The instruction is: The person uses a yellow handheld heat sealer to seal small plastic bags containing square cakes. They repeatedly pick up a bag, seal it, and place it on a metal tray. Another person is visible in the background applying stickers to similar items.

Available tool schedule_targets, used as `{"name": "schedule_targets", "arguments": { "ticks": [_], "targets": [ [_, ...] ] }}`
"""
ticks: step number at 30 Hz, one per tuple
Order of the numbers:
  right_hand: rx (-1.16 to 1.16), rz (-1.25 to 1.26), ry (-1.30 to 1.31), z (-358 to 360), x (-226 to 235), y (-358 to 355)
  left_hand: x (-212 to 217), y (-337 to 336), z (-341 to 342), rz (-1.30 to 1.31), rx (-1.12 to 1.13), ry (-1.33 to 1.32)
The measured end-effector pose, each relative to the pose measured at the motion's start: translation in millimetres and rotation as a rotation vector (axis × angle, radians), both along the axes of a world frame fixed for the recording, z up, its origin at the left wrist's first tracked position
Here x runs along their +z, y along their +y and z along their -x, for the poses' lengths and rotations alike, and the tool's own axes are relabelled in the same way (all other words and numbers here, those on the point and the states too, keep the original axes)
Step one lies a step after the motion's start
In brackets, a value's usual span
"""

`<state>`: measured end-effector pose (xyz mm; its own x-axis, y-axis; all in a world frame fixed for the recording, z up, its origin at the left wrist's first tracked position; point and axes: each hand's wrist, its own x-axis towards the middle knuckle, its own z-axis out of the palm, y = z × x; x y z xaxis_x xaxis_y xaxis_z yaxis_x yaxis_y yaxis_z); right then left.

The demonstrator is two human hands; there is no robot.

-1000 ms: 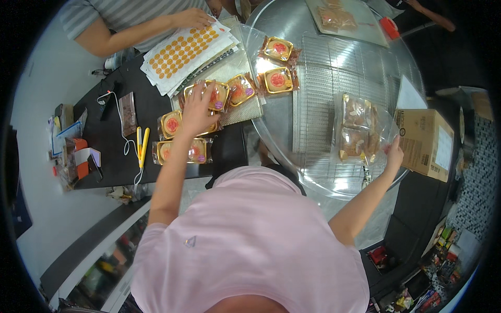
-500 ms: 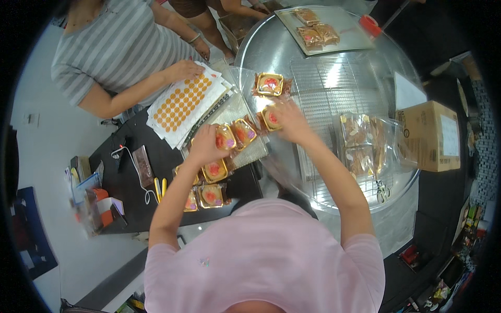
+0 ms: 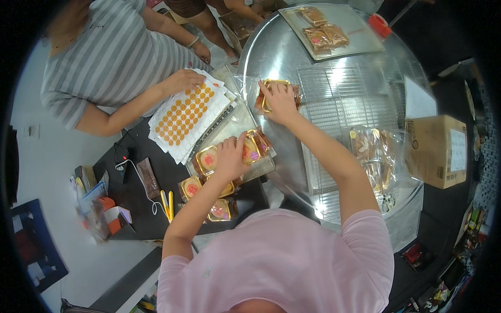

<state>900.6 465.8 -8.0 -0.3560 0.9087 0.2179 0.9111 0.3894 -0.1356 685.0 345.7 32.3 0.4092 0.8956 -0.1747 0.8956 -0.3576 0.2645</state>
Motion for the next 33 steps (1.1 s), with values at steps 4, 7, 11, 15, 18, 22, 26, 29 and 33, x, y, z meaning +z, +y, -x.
{"name": "schedule_targets", "arguments": {
  "ticks": [4, 7, 11, 15, 18, 22, 26, 29, 33],
  "targets": [
    [-0.019, -0.016, -0.047, -8, -6, 35, -2, 10, -1, -0.009, -0.010, -0.065],
    [-0.132, -0.046, -0.006, -21, -16, 87, -4, 17, -2, 0.008, -0.017, -0.082],
    [-0.323, 0.033, 0.006, -34, -7, 134, 7, 30, -3, 0.042, 0.019, -0.120],
    [-0.144, 0.123, 0.095, -52, 10, 147, 28, 61, -20, 0.025, 0.016, -0.164],
    [0.173, 0.379, 0.043, -47, 9, 148, 22, 96, -49, -0.039, -0.058, -0.188],
    [0.182, 0.375, -0.003, -35, -12, 162, -2, 142, -85, -0.046, -0.163, -0.093],
    [0.102, 0.233, -0.072, -46, -9, 183, -28, 185, -100, -0.132, -0.198, -0.047],
    [-0.013, 0.000, 0.066, -65, -7, 192, -40, 217, -109, -0.190, -0.221, -0.072],
    [-0.147, -0.130, 0.416, -80, -4, 172, -34, 232, -108, -0.349, -0.174, -0.139]
  ]
}}
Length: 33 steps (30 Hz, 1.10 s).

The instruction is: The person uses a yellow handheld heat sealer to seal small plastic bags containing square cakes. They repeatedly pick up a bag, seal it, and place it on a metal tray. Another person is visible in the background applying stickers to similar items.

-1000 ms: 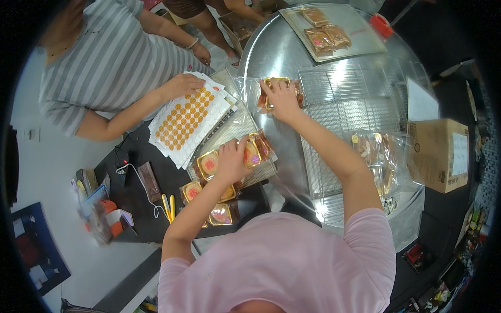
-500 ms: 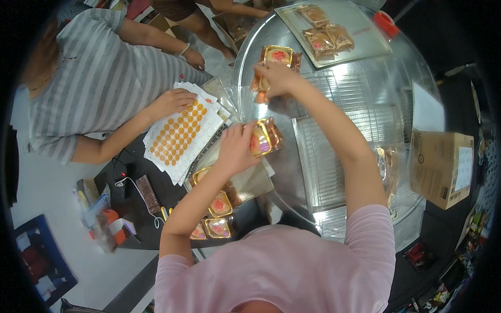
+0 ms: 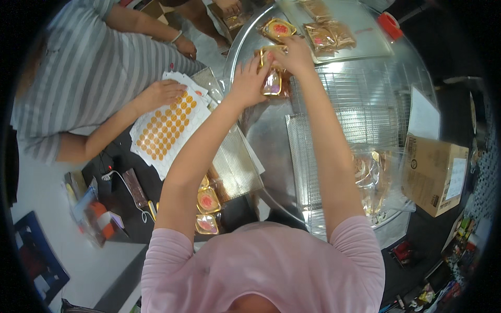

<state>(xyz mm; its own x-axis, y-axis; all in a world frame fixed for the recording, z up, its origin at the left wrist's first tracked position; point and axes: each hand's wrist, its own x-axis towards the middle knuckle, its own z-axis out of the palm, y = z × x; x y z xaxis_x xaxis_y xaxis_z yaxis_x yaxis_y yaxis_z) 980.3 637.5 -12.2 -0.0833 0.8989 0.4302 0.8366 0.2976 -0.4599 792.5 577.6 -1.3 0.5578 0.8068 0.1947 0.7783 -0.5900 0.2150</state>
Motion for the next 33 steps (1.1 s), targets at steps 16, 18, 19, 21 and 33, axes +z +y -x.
{"name": "schedule_targets", "arguments": {
  "ticks": [16, 18, 19, 21, 33],
  "targets": [
    [0.253, 0.846, 0.202, 226, -26, -260, 31, -420, 276, 0.117, 1.270, -0.226],
    [0.260, 0.697, 0.129, 240, -33, -285, 5, -448, 290, 0.108, 1.388, -0.206],
    [0.235, 0.672, 0.133, 245, -34, -295, -3, -448, 295, 0.119, 1.432, -0.298],
    [0.169, 0.624, 0.143, 253, -35, -311, -14, -444, 301, 0.175, 1.360, -0.331],
    [-0.017, 0.390, 0.314, 261, -55, -338, -30, -412, 349, 0.436, 1.007, -0.389]
  ]
}}
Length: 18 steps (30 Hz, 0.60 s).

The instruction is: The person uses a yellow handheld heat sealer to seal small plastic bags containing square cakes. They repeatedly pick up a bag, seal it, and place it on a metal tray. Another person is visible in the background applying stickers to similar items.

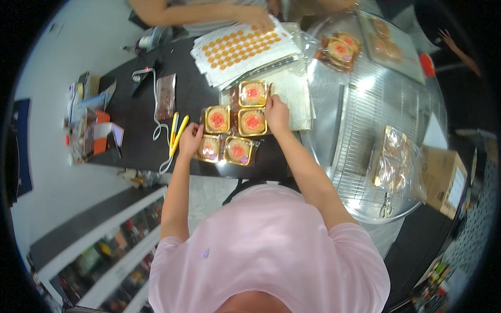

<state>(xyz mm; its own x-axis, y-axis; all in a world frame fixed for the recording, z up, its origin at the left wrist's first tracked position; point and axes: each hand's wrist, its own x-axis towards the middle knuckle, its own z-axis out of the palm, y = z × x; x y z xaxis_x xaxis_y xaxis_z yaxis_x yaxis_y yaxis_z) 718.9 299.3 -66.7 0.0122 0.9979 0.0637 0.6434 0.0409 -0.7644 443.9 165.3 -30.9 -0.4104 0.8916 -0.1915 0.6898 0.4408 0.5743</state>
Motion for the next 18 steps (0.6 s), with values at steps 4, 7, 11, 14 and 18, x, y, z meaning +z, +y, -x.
{"name": "schedule_targets", "arguments": {
  "ticks": [4, 7, 11, 14, 18],
  "targets": [
    [-0.024, 0.109, -0.200, 7, 19, -5, -18, -5, 6, 0.002, -0.018, -0.078],
    [-0.059, 0.075, -0.167, 13, 17, -10, -34, -7, 22, -0.103, -0.040, -0.405],
    [-0.113, 0.002, 0.046, 6, 0, -6, -16, -9, 19, 0.069, 0.136, -0.933],
    [-0.137, -0.020, -0.083, 5, 1, -9, -13, -17, 21, 0.040, 0.215, -0.993],
    [-0.165, 0.033, -0.169, 8, 10, -14, -15, -21, 10, -0.065, 0.375, -1.182]
  ]
}}
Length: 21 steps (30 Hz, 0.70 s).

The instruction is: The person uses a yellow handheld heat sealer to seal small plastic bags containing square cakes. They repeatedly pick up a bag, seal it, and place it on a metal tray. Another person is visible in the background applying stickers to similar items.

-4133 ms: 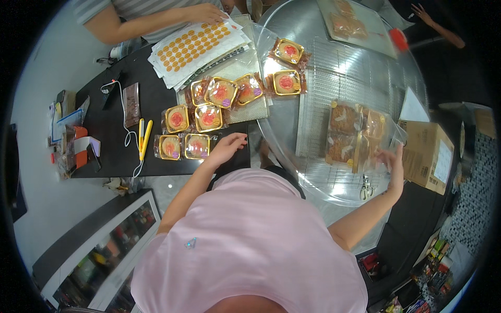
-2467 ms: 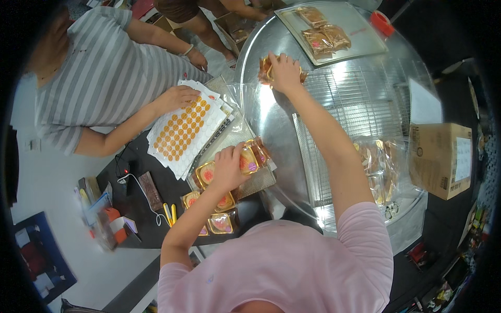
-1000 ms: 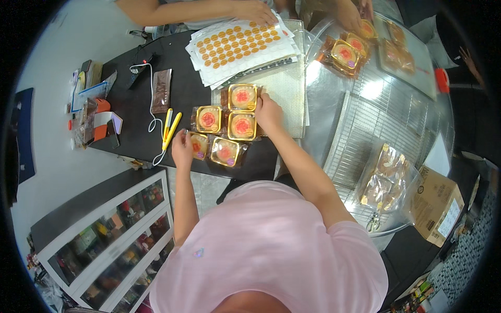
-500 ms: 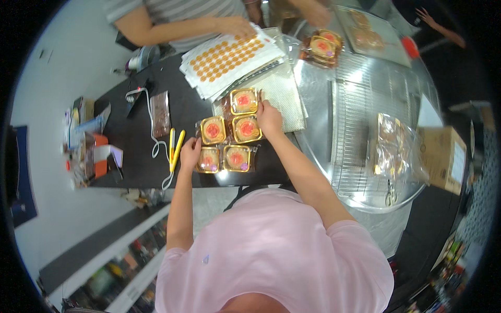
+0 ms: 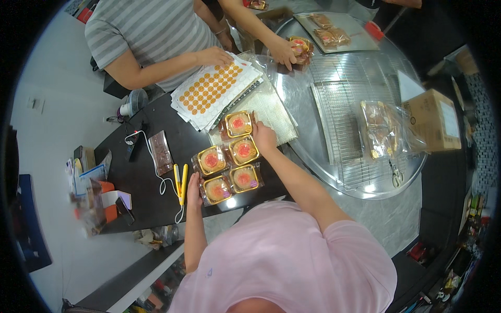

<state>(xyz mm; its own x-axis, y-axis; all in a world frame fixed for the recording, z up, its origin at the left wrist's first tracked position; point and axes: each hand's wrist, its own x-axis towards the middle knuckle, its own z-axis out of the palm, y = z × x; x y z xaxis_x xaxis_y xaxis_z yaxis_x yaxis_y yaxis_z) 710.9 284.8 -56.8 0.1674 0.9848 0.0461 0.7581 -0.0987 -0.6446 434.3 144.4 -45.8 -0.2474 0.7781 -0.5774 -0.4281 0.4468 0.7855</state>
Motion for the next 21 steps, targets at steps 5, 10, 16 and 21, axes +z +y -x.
{"name": "schedule_targets", "arguments": {
  "ticks": [5, 10, 16, 21],
  "targets": [
    [-0.014, 0.028, -0.056, 5, 0, 3, -2, -8, 1, -0.032, -0.027, 0.175],
    [-0.045, -0.017, -0.026, 10, -3, 1, 2, -12, 1, -0.027, 0.019, 0.213],
    [-0.053, -0.079, 0.155, 4, -14, -1, 40, -1, -13, -0.094, 0.084, -0.028],
    [-0.106, -0.091, 0.210, -16, -7, 8, 59, 8, -12, -0.085, 0.068, 0.079]
  ]
}}
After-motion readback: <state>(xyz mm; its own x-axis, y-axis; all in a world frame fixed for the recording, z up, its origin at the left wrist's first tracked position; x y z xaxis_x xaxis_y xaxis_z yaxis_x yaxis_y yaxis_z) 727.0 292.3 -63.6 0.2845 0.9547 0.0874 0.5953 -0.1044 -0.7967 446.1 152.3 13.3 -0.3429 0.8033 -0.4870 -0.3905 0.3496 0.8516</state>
